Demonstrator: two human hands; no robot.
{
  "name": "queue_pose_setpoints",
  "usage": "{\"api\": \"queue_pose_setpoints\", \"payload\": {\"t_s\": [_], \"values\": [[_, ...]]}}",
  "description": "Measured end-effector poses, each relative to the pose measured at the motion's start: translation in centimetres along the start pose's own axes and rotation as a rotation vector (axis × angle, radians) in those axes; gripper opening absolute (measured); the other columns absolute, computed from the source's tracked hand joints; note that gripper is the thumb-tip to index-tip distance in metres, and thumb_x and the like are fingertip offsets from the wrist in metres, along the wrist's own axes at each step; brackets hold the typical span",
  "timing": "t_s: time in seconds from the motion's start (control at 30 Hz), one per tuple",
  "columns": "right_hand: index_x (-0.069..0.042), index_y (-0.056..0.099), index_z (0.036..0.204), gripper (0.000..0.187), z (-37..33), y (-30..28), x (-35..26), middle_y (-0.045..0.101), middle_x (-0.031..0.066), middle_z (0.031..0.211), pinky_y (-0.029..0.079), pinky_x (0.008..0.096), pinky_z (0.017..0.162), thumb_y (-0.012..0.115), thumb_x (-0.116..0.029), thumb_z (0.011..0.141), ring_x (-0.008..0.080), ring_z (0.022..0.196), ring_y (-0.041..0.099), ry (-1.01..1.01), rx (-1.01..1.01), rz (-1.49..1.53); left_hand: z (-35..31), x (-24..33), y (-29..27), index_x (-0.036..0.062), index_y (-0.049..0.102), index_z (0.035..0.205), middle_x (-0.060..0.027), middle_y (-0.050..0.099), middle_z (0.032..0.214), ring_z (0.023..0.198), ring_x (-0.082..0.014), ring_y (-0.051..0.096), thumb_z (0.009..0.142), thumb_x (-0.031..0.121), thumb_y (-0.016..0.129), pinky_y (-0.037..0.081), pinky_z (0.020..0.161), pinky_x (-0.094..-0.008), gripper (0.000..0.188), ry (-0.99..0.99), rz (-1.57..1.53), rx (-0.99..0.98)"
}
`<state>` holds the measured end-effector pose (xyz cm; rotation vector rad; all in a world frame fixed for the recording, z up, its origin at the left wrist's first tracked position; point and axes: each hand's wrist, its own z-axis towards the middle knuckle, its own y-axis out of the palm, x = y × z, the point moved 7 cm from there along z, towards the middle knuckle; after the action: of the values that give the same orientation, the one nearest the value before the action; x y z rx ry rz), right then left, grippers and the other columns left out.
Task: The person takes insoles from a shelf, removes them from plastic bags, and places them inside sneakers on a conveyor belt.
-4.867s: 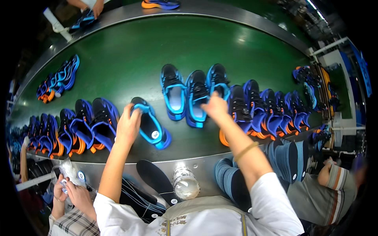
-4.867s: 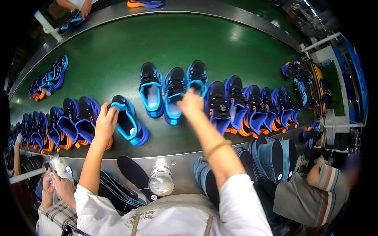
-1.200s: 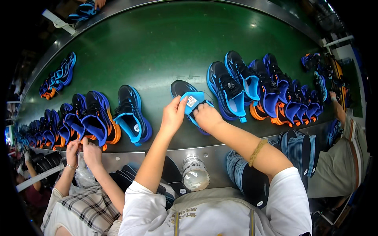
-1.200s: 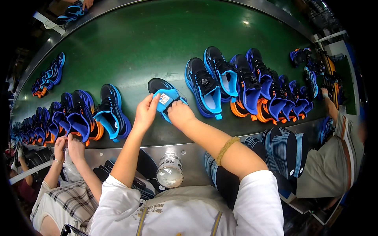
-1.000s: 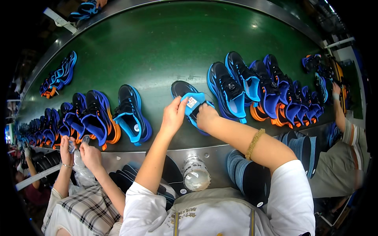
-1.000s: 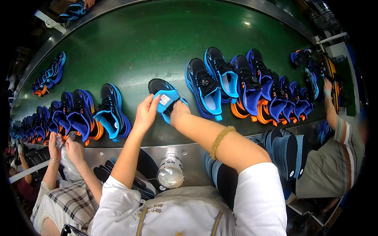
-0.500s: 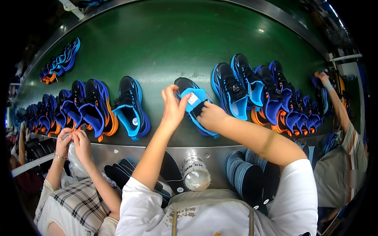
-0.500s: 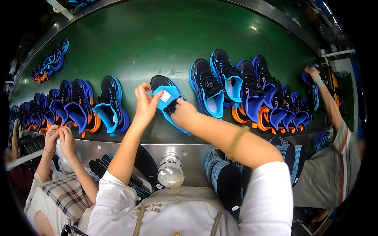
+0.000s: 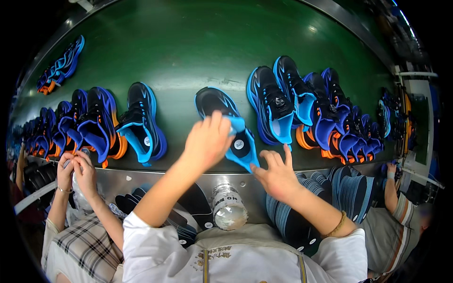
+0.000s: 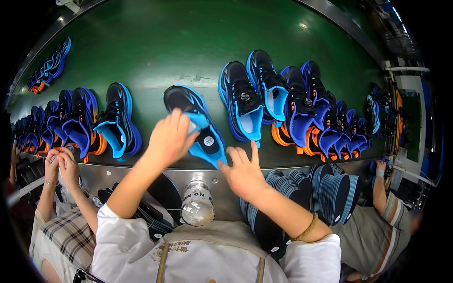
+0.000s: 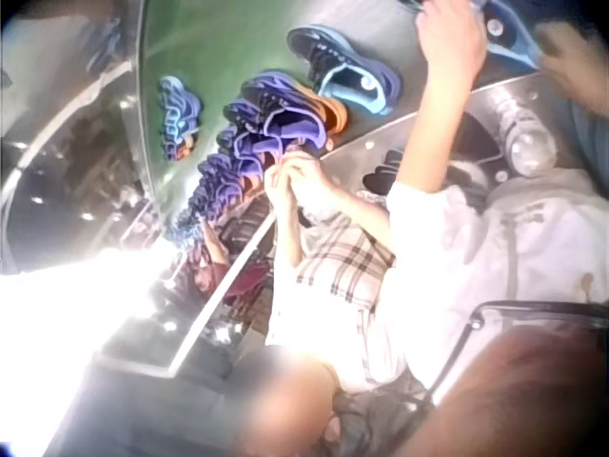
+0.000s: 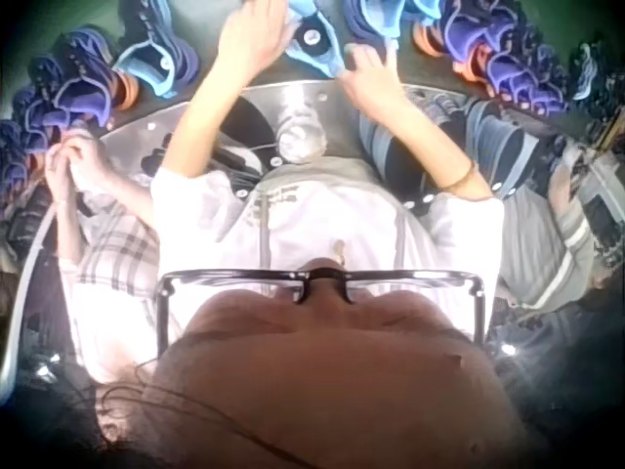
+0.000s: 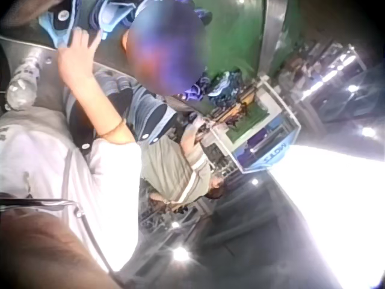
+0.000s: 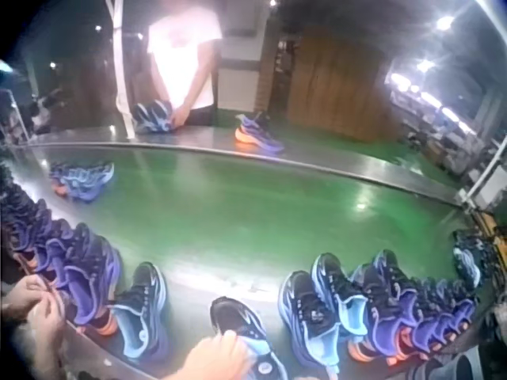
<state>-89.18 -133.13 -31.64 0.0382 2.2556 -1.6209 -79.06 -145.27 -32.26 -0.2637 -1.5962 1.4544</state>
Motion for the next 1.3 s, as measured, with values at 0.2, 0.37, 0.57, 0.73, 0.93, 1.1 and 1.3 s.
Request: {"api": "queue_pose_setpoints", "payload": {"t_s": [0.2,0.37,0.57,0.73,0.93,1.1,1.3], "values": [[-0.01,0.062,0.096,0.024,1.0,0.9,-0.6,0.054,0.013,0.094,0.012,0.0603,0.101,0.059,-0.014,0.073,0.0278,0.101,0.049,0.06,0.062,0.146,-1.9,0.9,-1.4,0.0098,0.058,0.093,-0.0133,0.055,0.102,0.066,-0.0219,0.055,0.07,0.012,0.057,0.043,0.055,-0.0313,0.023,0.033,0.325,0.135],[-0.01,0.057,0.107,0.03,4.6,1.7,-2.3,0.057,0.0158,0.094,0.019,0.0536,0.102,0.058,-0.016,0.078,0.0322,0.107,0.048,0.012,0.198,0.314,0.2,-8.5,-4.8,0.0019,0.051,0.077,-0.0075,0.058,0.104,0.069,-0.0131,0.053,0.079,0.006,0.057,0.043,0.059,-0.0251,0.008,-0.305,-0.347,0.373],[-0.006,0.051,0.115,0.039,-3.8,-4.6,-1.2,0.055,0.0149,0.109,0.03,0.0464,0.098,0.06,-0.016,0.079,0.0297,0.106,0.05,-0.013,0.276,0.464,1.9,-8.4,-5.6,0.0055,0.041,0.06,-0.0121,0.056,0.079,0.069,-0.0178,0.051,0.067,-0.008,0.042,0.042,0.063,-0.0246,0.015,-0.677,-1.794,0.661],[-0.002,0.058,0.098,0.024,-18.7,-11.1,8.8,0.057,0.0148,0.104,0.041,0.0383,0.088,0.061,-0.007,0.075,0.0308,0.099,0.054,0.408,0.658,0.239,4.2,0.6,3.3,0.0075,0.047,0.105,-0.0004,0.041,0.052,0.043,-0.007,0.038,0.075,0.006,0.051,0.03,0.039,-0.0229,0.031,-0.439,-1.073,0.071],[0.0,0.041,0.113,0.061,-36.0,-7.5,20.5,0.049,0.0169,0.112,0.034,0.0325,0.093,0.073,-0.017,0.064,0.0289,0.109,0.045,1.094,0.476,0.3,8.6,4.0,6.7,0.0031,0.043,0.116,-0.0164,0.05,0.1,0.088,-0.0359,0.055,0.081,0.035,0.058,0.046,0.073,-0.0406,0.049,-0.086,-0.377,0.108],[-0.002,0.041,0.103,0.057,-37.4,-7.0,19.6,0.05,0.0141,0.104,0.035,0.0324,0.089,0.075,-0.01,0.058,0.0281,0.103,0.046,0.988,0.394,0.494,11.9,1.5,6.7,-0.0056,0.057,0.087,-0.0193,0.057,0.08,0.077,-0.0272,0.057,0.082,0.048,0.05,0.043,0.069,-0.0353,0.054,-0.36,-0.517,-0.201],[-0.003,0.047,0.099,0.048,-39.9,-8.2,19.0,0.051,0.0168,0.109,0.036,0.0371,0.09,0.073,-0.007,0.058,0.0344,0.104,0.046,1.077,0.427,0.223,10.4,-0.1,8.2,-0.0074,0.056,0.081,-0.0193,0.057,0.073,0.072,-0.0271,0.056,0.084,0.049,0.046,0.043,0.068,-0.0368,0.058,-0.563,-0.702,-0.122]]}}
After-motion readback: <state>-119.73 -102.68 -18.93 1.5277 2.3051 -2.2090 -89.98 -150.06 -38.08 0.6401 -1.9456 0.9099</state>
